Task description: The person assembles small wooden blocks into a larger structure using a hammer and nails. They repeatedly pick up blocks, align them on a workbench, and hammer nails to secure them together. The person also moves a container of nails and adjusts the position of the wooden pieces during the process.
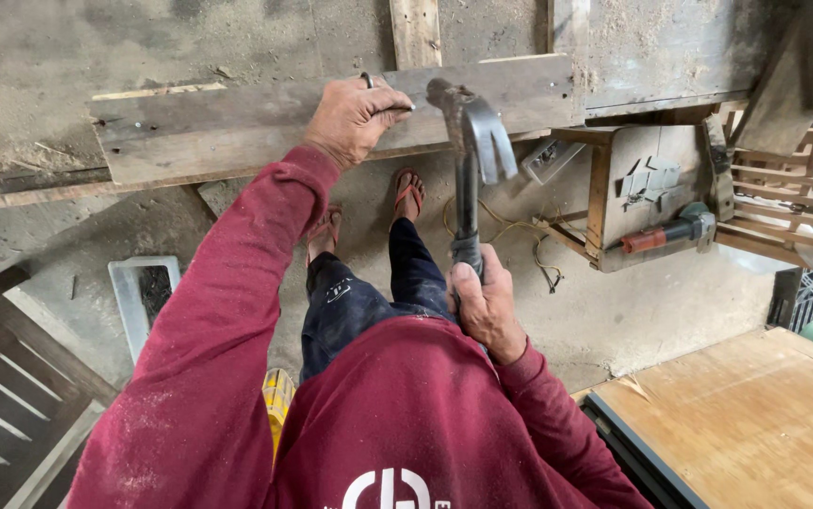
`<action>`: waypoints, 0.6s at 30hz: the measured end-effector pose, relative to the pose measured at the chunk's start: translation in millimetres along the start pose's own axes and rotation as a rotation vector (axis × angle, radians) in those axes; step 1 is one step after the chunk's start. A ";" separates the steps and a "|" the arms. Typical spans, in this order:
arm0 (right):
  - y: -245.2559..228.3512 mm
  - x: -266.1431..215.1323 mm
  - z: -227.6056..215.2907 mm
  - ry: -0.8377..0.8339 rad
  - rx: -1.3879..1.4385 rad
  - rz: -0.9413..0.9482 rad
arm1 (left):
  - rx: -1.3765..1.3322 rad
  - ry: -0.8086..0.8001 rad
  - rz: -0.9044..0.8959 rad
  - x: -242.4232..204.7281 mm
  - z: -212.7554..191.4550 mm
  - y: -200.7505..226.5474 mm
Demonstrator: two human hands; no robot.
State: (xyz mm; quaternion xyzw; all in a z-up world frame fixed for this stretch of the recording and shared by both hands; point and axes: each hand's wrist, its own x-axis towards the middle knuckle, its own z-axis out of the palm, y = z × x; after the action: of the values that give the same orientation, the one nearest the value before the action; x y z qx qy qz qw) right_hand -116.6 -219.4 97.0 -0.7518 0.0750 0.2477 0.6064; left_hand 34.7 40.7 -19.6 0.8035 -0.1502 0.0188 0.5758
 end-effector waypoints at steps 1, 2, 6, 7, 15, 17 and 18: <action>-1.8 1.8 1.4 -0.007 -0.027 0.025 | 0.013 -0.001 0.007 -0.5 0.2 0.0; -3.2 3.0 2.5 -0.004 -0.044 0.079 | 0.021 0.007 0.007 -0.9 0.4 -0.3; -8.9 2.1 0.7 -0.010 -0.094 0.114 | 0.030 0.021 0.031 1.7 1.9 -1.0; -10.0 -0.6 1.3 -0.017 -0.100 0.085 | 0.024 0.018 0.037 0.8 1.8 -1.1; -15.4 0.5 5.1 -0.022 -0.064 0.151 | 0.049 0.000 0.001 0.6 2.7 -4.5; -16.7 2.5 2.1 -0.026 -0.064 0.197 | 0.066 0.005 0.006 0.0 4.7 -7.9; -16.7 1.3 1.4 -0.024 -0.055 0.166 | 0.070 -0.005 -0.006 -0.8 5.1 -10.1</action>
State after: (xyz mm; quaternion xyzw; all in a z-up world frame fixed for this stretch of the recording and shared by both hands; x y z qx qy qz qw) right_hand -109.0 -213.6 110.9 -0.7565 0.1229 0.3078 0.5637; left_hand 35.8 39.1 -30.8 0.8235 -0.1485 0.0206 0.5471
